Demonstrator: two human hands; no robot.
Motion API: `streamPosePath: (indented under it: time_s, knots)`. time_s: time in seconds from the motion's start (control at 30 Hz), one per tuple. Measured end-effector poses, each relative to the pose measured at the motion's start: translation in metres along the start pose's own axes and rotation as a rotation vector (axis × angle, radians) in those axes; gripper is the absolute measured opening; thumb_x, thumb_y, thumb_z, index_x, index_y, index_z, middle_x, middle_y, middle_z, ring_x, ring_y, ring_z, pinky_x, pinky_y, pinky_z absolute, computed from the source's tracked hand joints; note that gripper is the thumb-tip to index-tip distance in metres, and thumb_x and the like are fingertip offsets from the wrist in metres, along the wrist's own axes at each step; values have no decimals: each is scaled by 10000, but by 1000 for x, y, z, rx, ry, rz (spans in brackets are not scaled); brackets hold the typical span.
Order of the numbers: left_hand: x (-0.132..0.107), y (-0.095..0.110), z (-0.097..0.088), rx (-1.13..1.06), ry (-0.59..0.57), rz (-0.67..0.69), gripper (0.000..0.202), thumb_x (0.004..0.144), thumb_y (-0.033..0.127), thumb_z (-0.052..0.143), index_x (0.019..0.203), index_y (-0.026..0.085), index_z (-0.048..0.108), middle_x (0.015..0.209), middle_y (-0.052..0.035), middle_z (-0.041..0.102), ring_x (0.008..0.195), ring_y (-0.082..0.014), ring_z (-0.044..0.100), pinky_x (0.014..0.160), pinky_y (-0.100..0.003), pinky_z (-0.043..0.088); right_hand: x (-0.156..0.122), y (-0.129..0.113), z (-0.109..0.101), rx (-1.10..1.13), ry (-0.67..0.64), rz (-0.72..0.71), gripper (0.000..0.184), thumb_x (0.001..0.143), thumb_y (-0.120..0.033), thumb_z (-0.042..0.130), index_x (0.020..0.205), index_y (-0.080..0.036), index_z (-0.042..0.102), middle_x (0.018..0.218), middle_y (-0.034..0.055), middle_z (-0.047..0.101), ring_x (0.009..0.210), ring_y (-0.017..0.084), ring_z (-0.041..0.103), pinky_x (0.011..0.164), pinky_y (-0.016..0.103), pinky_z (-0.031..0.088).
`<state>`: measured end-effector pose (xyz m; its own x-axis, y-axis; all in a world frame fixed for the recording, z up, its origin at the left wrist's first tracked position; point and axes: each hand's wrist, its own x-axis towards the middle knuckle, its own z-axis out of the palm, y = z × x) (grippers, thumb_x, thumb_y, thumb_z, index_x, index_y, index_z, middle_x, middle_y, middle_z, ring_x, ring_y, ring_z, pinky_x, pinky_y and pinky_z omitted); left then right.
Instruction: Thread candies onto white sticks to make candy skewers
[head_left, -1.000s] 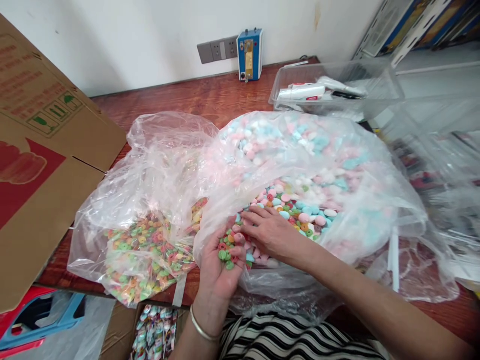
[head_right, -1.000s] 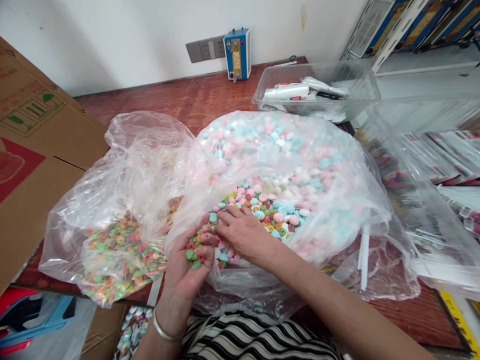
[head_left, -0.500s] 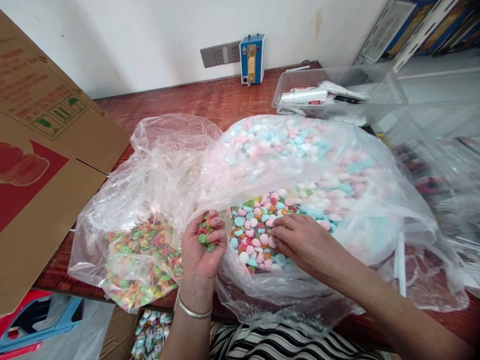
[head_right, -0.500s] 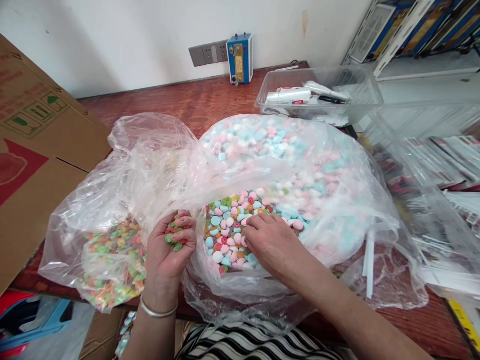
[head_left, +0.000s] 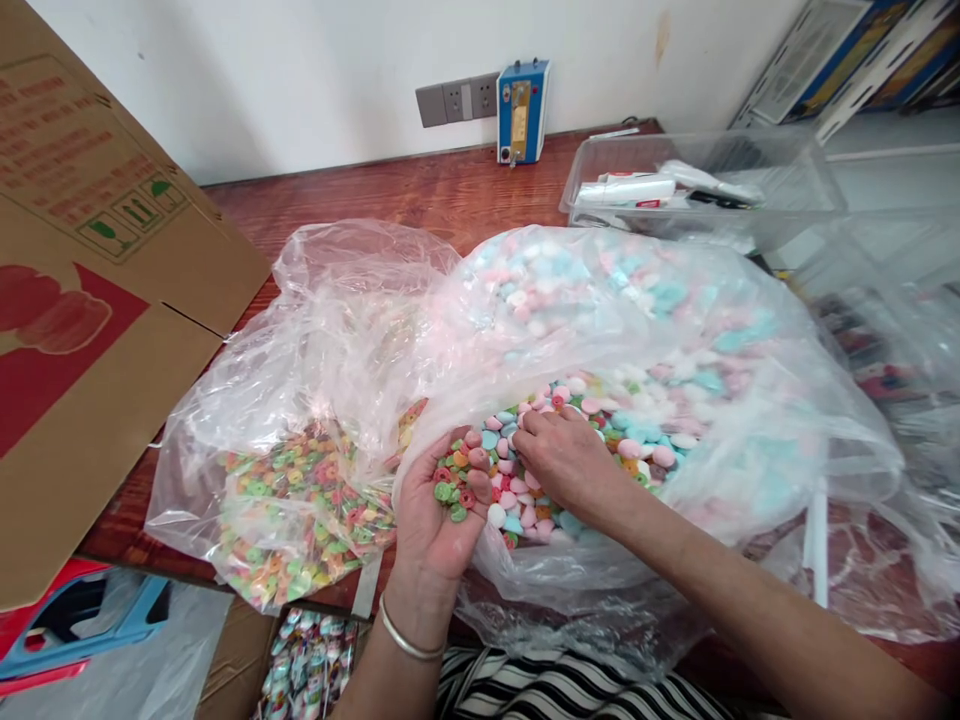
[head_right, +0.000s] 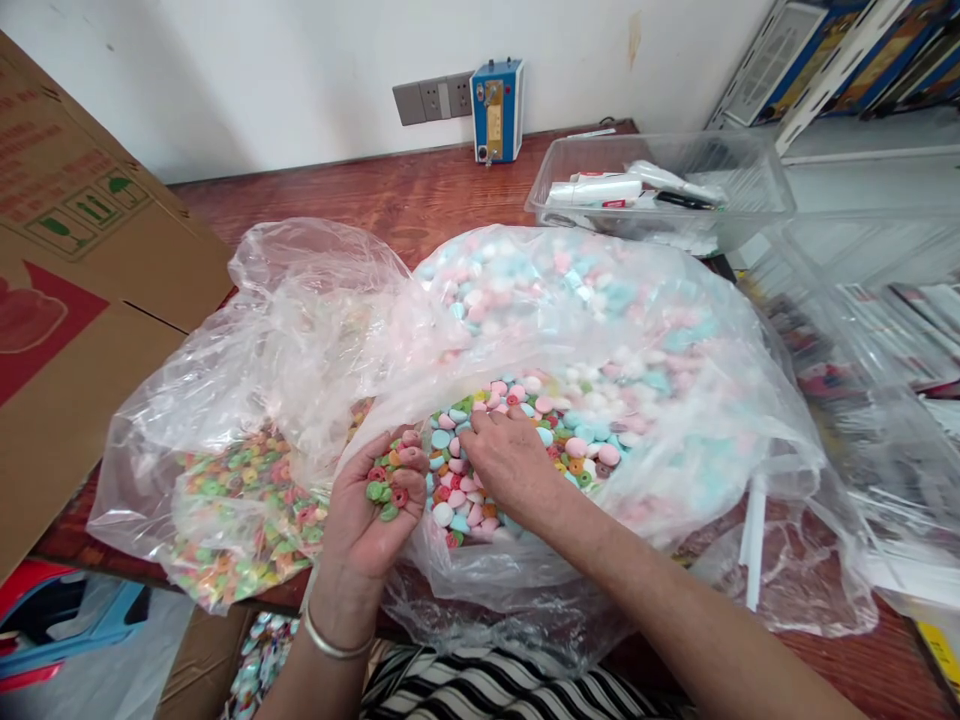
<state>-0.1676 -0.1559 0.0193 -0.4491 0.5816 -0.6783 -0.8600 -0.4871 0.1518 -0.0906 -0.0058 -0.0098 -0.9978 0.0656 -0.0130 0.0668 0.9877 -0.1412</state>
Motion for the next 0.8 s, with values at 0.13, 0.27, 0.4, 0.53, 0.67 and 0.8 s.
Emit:
streamPosePath:
  time_s: [0.13, 0.27, 0.4, 0.53, 0.67, 0.8]
  knots:
    - [3, -11, -4, 71, 124, 70, 161, 889, 112, 517, 987, 104, 645, 871, -92, 703, 732, -161, 704, 704, -311, 625, -6, 13, -12, 171, 65, 74, 176, 921, -182, 528, 799, -172, 655, 838, 50, 618, 752, 174, 578, 653, 283, 362]
    - [5, -19, -1, 76, 76, 44, 187, 876, 124, 528, 999, 95, 665, 992, -130, 716, 914, -236, 714, 822, -397, 611, -17, 19, -39, 533, 264, 130, 136, 916, -190, 560, 854, -187, 681, 786, 16, 586, 726, 144, 561, 643, 246, 389]
    - [6, -21, 2, 54, 83, 22, 189, 896, 129, 493, 962, 100, 668, 983, -127, 715, 905, -225, 715, 766, -346, 622, -18, 19, -53, 660, 266, -46, 204, 965, -214, 502, 992, -201, 704, 858, 32, 627, 805, 152, 588, 714, 251, 422]
    - [7, -9, -5, -17, 100, 27, 147, 896, 110, 500, 935, 104, 642, 904, -100, 695, 807, -172, 704, 700, -286, 624, -13, 28, -42, 538, 197, 134, 230, 967, -217, 486, 1030, -190, 705, 920, 53, 651, 838, 172, 606, 719, 263, 420]
    - [4, 4, -12, -152, -28, -59, 185, 952, 164, 418, 924, 100, 590, 796, -64, 610, 656, -92, 627, 452, -107, 498, -6, 29, -28, 471, 13, 122, 241, 960, -204, 479, 939, -184, 718, 905, 57, 679, 812, 174, 607, 681, 256, 395]
    - [-3, -4, -13, -121, -131, -104, 217, 969, 204, 380, 939, 114, 575, 755, -35, 537, 561, -67, 541, 306, -75, 305, 23, 19, -32, 510, -30, -116, 247, 953, -161, 457, 893, -173, 697, 850, 47, 696, 794, 167, 593, 674, 250, 375]
